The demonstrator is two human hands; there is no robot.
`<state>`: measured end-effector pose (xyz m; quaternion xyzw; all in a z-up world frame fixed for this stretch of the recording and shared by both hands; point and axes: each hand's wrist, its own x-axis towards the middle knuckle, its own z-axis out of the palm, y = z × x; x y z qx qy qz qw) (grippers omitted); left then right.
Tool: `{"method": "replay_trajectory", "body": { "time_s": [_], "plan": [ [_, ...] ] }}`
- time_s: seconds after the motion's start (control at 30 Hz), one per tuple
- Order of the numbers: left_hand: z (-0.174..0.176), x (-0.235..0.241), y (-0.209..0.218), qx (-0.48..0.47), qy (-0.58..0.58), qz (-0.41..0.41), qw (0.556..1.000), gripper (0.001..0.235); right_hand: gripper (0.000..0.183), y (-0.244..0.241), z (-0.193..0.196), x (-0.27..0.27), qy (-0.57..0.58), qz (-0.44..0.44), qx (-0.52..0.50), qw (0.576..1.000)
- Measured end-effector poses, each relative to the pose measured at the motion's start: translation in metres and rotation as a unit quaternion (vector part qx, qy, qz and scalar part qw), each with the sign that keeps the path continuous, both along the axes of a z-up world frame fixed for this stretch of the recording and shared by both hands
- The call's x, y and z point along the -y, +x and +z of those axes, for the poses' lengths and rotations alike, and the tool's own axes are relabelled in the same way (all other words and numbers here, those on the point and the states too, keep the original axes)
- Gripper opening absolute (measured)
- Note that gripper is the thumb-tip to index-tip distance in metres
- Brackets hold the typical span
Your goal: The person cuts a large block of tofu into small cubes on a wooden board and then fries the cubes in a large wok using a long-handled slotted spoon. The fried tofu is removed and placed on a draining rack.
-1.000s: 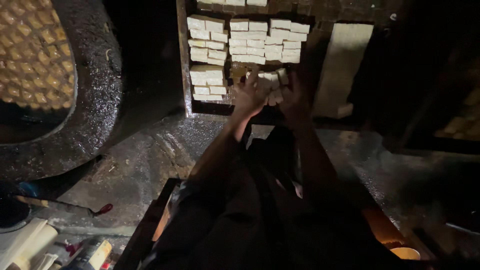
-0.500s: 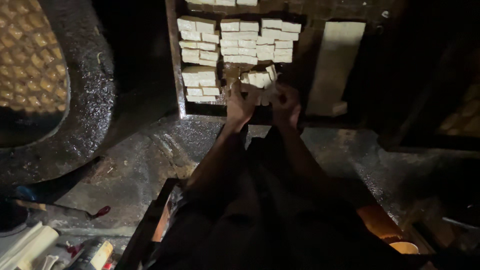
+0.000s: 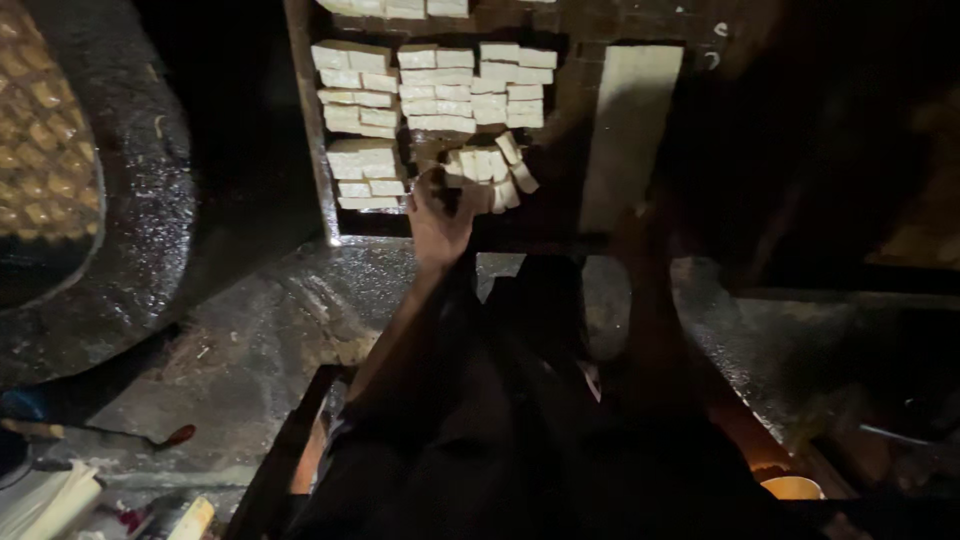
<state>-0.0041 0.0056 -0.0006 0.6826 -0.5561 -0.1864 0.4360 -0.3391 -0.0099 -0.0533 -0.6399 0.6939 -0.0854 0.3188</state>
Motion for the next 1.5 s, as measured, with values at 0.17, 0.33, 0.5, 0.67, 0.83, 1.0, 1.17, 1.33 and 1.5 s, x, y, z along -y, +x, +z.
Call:
{"method": "replay_trajectory", "body": {
  "time_s": [0.17,0.33,0.5,0.67,0.83,1.0,1.17,1.33,1.5],
  "plan": [
    [-0.007,-0.016,-0.062,-0.145,0.299,-0.001,0.943,0.049,0.066,-0.026,0.005,-0.001,0.221,-0.092,-0.149,0.959],
    [-0.031,-0.008,-0.168,-0.512,0.323,-0.011,0.796,0.055,0.055,-0.024,-0.006,-0.004,0.153,-0.039,0.201,0.967],
    [-0.035,0.011,-0.175,-0.703,0.283,0.048,0.651,0.04,0.054,-0.014,-0.016,0.066,0.06,0.109,0.198,0.972],
    [-0.005,0.001,-0.121,-0.465,0.278,0.064,0.838,0.046,0.054,0.007,-0.024,0.205,-0.147,0.239,0.095,0.955],
    [0.024,-0.025,-0.044,-0.336,0.266,0.155,0.89,0.039,0.037,0.015,-0.013,0.23,-0.317,0.365,-0.073,0.872],
    [0.002,-0.016,0.026,-0.076,0.358,0.122,0.923,0.025,0.043,0.009,-0.009,0.238,-0.19,0.389,-0.083,0.898],
    [-0.013,-0.022,0.021,-0.1,0.259,0.151,0.949,0.037,0.044,0.016,0.0,0.257,0.01,0.338,-0.084,0.937],
    [-0.011,-0.031,0.01,-0.16,0.237,0.154,0.946,0.029,0.032,0.022,0.026,0.232,-0.205,0.405,-0.033,0.891],
    [-0.023,-0.028,-0.002,-0.06,0.19,0.163,0.966,0.028,0.037,0.018,0.028,0.191,-0.266,0.403,-0.043,0.875]
  ]
}}
